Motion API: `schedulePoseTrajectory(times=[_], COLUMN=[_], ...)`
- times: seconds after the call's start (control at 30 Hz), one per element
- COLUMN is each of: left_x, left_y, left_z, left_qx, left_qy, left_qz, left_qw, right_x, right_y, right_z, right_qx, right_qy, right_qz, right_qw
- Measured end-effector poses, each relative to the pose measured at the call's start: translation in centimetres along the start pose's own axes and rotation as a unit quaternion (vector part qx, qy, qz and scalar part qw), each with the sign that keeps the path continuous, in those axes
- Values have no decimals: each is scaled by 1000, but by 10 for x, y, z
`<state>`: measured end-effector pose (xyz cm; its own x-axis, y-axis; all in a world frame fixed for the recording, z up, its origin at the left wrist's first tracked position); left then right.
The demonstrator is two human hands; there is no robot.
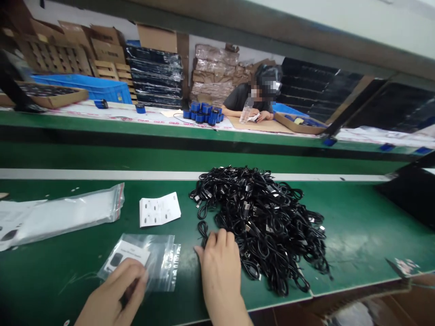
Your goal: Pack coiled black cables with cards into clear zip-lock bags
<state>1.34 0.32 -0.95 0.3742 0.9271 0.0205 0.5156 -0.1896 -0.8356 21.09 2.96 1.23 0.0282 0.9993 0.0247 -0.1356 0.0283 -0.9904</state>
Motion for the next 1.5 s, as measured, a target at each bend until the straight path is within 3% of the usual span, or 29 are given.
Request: schedulePoseTrajectory(times=[0.07,0.17,0.27,0.33,0.47,0.6,0.77,0.9,0.97,1.03,1.13,1.2,1.23,1.3,1.43,1.5], left_x=[3,5,5,5,3,-4,-12,-12,-12,-12,-13,-14,-14,-15,-18,-18], left_y=[-2,-2,-2,-3,-1,6,16,15,13,12,10,9,9,8,7,5], left_z=[-2,-3,-4,-3,-2,-1,2,4,5,6,6,4,3,-2,-8,-8], left_qx=[-1,0,2,0,-49,-110,-112,-109,-114,-118,-127,-131,-131,-129,-136,-145], left_qy=[-18,-33,-23,-26,-44,-70,-65,-85,-91,-94,-99,-104,-106,-112,-101,-100], left_qz=[14,29,28,22,15,-43,-125,-113,-106,-109,-117,-123,-126,-130,-141,-153], left_qw=[1000,999,999,999,998,991,984,984,984,982,980,978,978,977,975,972], right_x=[2,-5,-17,-22,-24,-22,-19,-19,-21,-24,-27,-26,-26,-24,-19,-17], right_y=[5,6,3,4,8,7,6,20,27,32,35,37,37,37,29,24], right_z=[-1,7,16,20,22,22,31,43,45,44,38,35,36,39,49,50], right_qx=[-2,171,407,438,365,286,403,489,542,616,703,723,724,704,594,554], right_qy=[-25,-83,-118,-129,-132,-146,-145,-76,-34,-2,-9,-8,-2,-1,-22,-22], right_qz=[9,30,127,180,183,208,185,135,153,212,308,330,330,310,202,152], right_qw=[1000,981,897,871,903,924,885,858,826,759,641,606,606,639,778,818])
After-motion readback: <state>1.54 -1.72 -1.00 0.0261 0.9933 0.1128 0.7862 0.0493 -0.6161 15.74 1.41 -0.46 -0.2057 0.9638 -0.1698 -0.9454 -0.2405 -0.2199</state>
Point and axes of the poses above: each hand's wrist, its own x-axis towards the middle knuckle, its own y-axis out of the palm, z = x × y, the point moved 1 cm from there along x, towards the middle knuckle, and after that the axes turned 9 degrees about z, right-handed, at the moved point
